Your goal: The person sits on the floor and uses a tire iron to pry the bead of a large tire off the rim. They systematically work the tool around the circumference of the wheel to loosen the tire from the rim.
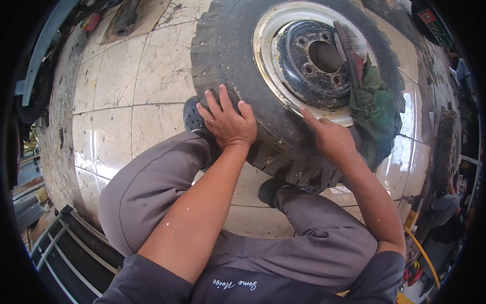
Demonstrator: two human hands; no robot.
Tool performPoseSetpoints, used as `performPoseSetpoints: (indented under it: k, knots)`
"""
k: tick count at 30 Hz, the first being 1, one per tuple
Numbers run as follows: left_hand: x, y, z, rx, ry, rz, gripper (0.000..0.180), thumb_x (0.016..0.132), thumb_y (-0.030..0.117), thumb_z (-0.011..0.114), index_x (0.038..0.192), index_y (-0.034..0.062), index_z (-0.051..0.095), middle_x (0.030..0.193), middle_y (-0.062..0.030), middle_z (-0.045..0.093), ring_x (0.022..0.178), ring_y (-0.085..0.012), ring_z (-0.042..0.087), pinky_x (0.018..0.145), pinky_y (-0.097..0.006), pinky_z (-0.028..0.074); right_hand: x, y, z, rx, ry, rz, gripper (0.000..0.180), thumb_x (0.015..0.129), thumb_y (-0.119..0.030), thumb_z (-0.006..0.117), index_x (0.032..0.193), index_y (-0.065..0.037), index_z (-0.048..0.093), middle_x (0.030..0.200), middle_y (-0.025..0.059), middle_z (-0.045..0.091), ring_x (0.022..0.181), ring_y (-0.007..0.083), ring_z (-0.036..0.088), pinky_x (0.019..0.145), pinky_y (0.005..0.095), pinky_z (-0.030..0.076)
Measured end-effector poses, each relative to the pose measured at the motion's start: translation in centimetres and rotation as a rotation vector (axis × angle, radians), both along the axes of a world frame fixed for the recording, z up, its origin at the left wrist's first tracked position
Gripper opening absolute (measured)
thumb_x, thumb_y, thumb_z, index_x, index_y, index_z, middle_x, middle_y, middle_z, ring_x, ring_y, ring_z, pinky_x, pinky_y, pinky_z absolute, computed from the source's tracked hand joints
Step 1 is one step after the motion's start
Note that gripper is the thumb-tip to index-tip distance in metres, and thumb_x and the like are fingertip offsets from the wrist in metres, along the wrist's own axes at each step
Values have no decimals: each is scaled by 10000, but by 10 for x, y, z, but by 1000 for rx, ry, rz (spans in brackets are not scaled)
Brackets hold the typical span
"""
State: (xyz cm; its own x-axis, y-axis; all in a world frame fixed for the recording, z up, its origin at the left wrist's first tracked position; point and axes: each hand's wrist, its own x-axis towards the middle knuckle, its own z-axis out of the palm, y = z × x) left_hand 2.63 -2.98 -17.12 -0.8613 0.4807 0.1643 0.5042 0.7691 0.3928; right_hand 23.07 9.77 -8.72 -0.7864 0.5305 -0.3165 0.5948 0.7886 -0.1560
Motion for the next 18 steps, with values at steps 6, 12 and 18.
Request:
performPoseSetpoints:
  k: [6, 12, 18]
  knots:
    - [0, 1, 1, 10, -10, -4, 671, 916, 383, 536, 1529, 122, 455, 1586, -254, 333, 1433, -594, 227, 1142, -623, 309, 1, -2, -1, 60, 107, 5, 757, 889, -35, 544, 1562, -346, 391, 1015, 155, 677, 828, 406, 682, 723, 504, 547]
    - [0, 1, 0, 13, -8, -6, 674, 919, 385, 533, 1534, 123, 447, 1589, -254, 327, 1434, -594, 223, 1146, -627, 300, 1, -1, 1, 61, 35, -1, 762, 885, -31, 539, 1559, -354, 393, 1034, 146, 680, 832, 399, 687, 719, 497, 548]
    - [-2, 2, 2, 15, -14, 1, 668, 921, 380, 528, 1531, 119, 453, 1591, -257, 323, 1431, -594, 226, 1151, -632, 291, -8, -2, 15, 69, -71, -38, 619, 926, -99, 561, 1491, -344, 496, 1004, 147, 649, 836, 374, 688, 706, 485, 549]
